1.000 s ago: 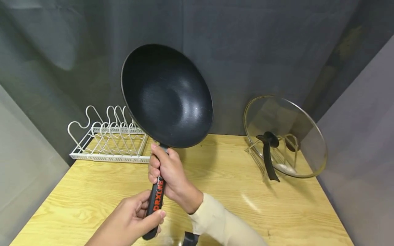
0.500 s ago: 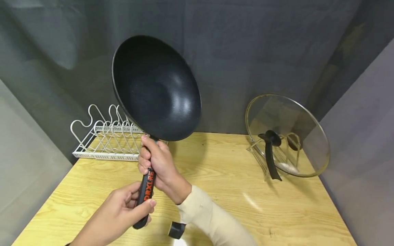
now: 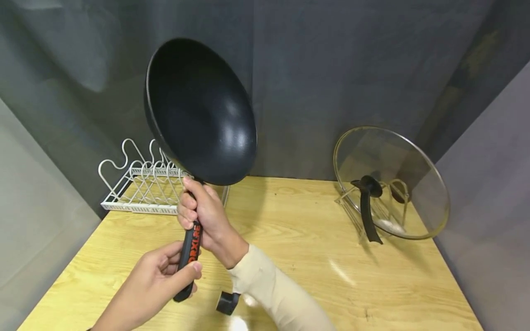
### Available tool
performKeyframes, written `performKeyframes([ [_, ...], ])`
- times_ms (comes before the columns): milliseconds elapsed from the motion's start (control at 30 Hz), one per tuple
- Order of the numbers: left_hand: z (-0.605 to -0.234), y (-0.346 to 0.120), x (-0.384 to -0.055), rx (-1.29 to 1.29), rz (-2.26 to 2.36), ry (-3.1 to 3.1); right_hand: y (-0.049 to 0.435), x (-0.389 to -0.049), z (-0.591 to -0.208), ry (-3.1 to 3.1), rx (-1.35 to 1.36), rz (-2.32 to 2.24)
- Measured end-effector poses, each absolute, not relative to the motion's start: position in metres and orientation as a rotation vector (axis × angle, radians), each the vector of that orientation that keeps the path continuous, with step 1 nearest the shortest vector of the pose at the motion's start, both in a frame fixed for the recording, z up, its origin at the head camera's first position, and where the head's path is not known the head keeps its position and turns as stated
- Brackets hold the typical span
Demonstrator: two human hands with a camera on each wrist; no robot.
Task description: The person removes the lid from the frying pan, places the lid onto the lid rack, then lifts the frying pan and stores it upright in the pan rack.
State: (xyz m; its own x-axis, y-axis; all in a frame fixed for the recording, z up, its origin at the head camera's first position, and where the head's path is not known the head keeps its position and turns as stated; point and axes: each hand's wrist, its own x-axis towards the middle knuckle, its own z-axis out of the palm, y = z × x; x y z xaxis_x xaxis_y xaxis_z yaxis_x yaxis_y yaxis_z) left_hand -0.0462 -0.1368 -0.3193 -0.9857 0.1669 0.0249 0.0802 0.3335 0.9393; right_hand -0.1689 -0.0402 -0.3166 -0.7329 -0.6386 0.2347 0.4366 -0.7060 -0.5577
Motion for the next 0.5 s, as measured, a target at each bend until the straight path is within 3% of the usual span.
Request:
performKeyframes([
  [500,-0.322,-0.14,-0.048,0.243,2.128,2.266,-0.054,-0.177,-0.31,0.394,-0.574,-2.316],
])
